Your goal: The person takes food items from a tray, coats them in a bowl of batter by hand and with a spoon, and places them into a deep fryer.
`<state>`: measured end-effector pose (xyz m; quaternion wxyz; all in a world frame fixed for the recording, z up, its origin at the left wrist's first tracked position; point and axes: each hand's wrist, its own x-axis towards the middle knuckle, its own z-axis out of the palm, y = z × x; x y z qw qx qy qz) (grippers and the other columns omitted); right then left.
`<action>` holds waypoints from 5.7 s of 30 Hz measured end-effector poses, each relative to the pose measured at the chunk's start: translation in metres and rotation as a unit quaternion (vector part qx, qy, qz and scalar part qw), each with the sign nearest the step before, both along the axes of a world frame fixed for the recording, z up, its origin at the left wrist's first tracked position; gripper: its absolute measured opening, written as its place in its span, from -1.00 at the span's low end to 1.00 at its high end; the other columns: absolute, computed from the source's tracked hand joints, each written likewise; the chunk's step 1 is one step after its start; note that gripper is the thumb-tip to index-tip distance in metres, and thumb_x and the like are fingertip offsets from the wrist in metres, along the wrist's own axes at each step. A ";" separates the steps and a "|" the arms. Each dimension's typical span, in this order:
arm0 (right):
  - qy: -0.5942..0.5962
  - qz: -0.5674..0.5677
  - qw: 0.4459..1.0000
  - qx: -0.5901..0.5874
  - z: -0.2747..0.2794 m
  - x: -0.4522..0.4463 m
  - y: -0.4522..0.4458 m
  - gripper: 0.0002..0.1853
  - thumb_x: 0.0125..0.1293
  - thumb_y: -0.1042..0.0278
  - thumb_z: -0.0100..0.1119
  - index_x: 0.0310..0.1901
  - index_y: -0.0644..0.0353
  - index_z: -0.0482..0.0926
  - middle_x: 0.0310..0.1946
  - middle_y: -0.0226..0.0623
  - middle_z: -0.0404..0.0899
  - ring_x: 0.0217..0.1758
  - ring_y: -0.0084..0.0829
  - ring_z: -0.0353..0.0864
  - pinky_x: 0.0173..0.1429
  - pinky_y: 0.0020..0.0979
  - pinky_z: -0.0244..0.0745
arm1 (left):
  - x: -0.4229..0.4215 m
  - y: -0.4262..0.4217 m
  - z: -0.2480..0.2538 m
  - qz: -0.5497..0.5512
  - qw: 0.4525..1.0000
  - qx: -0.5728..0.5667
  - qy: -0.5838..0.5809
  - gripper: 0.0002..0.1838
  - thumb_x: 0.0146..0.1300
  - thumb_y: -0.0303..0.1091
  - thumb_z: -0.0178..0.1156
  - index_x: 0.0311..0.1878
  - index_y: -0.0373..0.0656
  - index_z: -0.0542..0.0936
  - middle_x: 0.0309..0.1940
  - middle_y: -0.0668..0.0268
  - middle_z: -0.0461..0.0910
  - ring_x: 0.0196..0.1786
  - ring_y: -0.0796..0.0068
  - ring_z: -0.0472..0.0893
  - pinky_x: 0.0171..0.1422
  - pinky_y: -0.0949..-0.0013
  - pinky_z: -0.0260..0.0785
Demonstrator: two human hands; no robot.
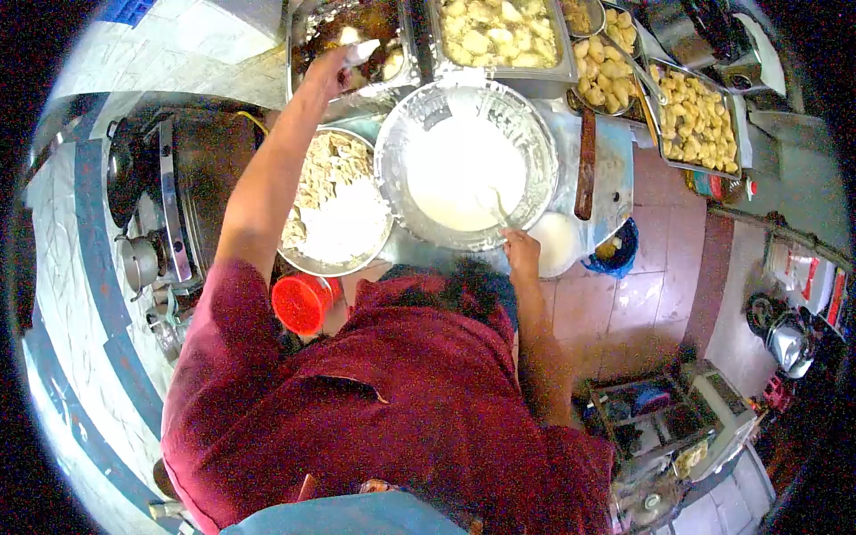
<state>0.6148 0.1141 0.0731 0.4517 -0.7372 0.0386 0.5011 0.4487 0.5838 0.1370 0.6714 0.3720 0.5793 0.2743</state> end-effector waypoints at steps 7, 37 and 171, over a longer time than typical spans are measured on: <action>-0.069 0.031 0.997 0.017 0.005 0.010 -0.006 -0.79 0.22 0.43 0.03 -0.28 0.23 0.69 -0.67 -0.54 0.35 -0.63 -0.70 0.22 -0.55 -0.60 0.06 | -0.013 0.040 -0.016 -0.260 0.916 0.211 0.220 -0.71 0.22 -0.14 0.17 -0.25 -0.20 0.59 -0.59 0.32 0.49 -0.56 0.55 0.41 -0.54 0.36 0.15; -0.075 0.077 0.994 0.029 -0.006 -0.010 -0.010 -0.77 0.24 0.28 0.15 -0.29 0.29 0.67 -0.57 -0.50 0.49 -0.52 -0.66 0.33 -0.41 -0.61 0.25 | -0.260 -0.202 -0.107 -0.217 0.824 0.096 0.514 -0.45 -0.02 -0.09 0.14 0.04 -0.21 0.55 -0.11 -0.02 0.61 -0.01 -0.01 0.58 0.09 0.12 0.38; -0.069 0.085 0.992 0.066 0.000 -0.017 -0.003 -0.77 0.27 0.37 0.06 -0.20 0.28 0.67 -0.67 -0.60 0.30 -0.66 -0.75 0.12 -0.58 -0.65 -0.06 | -0.250 -0.197 -0.146 -0.144 0.907 0.091 0.386 -0.44 0.14 -0.15 0.17 0.17 -0.25 0.43 -0.23 -0.05 0.63 -0.19 0.17 0.64 -0.07 0.23 0.44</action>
